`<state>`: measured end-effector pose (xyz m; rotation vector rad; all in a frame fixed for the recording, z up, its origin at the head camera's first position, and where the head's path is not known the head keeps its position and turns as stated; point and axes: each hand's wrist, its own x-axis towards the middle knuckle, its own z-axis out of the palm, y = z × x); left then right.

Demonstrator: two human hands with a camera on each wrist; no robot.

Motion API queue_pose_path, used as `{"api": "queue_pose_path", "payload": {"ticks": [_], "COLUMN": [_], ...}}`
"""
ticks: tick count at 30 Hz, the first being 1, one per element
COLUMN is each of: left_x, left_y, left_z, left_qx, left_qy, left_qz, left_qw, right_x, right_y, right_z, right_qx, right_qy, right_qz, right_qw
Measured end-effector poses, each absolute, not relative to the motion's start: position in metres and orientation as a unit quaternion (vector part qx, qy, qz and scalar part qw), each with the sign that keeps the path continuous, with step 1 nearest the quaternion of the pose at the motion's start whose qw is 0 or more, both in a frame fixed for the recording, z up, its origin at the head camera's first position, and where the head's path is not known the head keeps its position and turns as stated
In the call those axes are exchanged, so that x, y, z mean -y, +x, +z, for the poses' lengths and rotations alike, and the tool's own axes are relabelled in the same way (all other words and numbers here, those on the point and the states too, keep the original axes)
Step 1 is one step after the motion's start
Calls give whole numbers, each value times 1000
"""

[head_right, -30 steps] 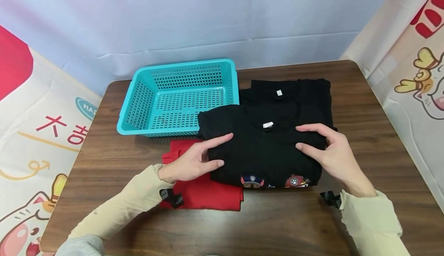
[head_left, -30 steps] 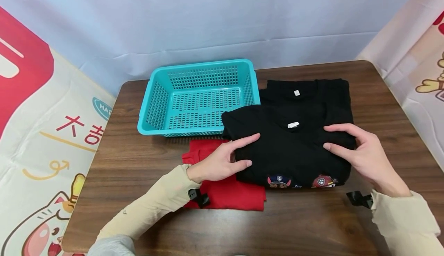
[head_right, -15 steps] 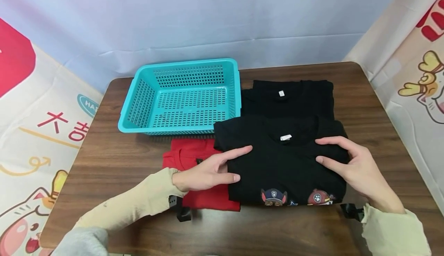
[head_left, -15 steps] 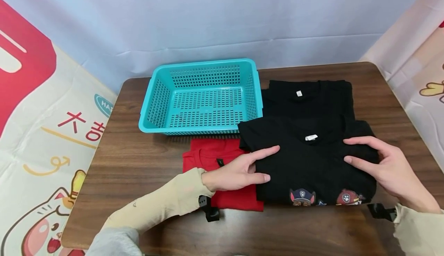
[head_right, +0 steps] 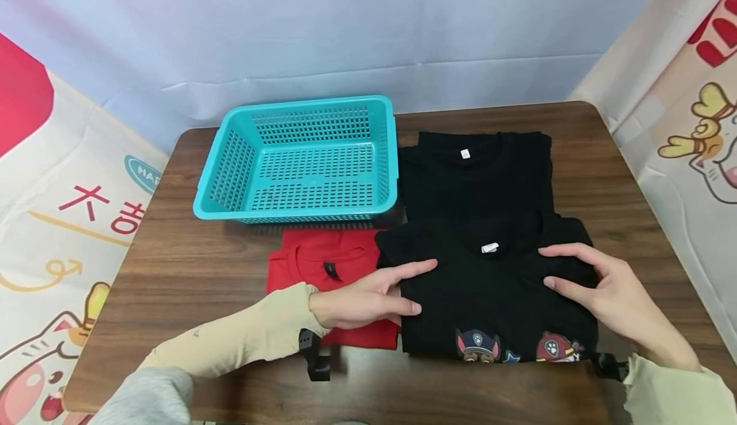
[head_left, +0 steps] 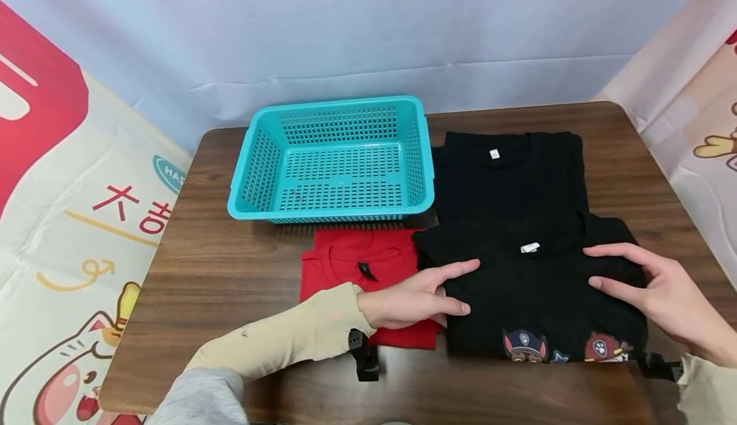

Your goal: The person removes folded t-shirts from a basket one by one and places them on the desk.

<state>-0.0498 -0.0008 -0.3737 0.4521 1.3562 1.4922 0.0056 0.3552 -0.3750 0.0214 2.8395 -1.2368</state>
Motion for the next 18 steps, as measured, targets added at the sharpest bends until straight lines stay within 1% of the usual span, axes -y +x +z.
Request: {"api": "queue_pose_path", "payload": {"ticks": [3,13,18], "left_x": [-4,-17,-22], "left_y": [-47,-37,-34], "left_z": [-374,-378,-382], "left_qx": [-524,-511,-498], "left_qy": [157,138,104], "left_qz": [638,631,627], "left_qw": [541,567,590], "right_x": [-360,-377,-385], "right_y": [9,22,25], "right_z": [-377,-384,-387], "right_qx": [-920,-924,-927], "right_qy": [0,-8,-34], "right_qz": [-390,-379,-370], "right_qw": [24,38,55]}}
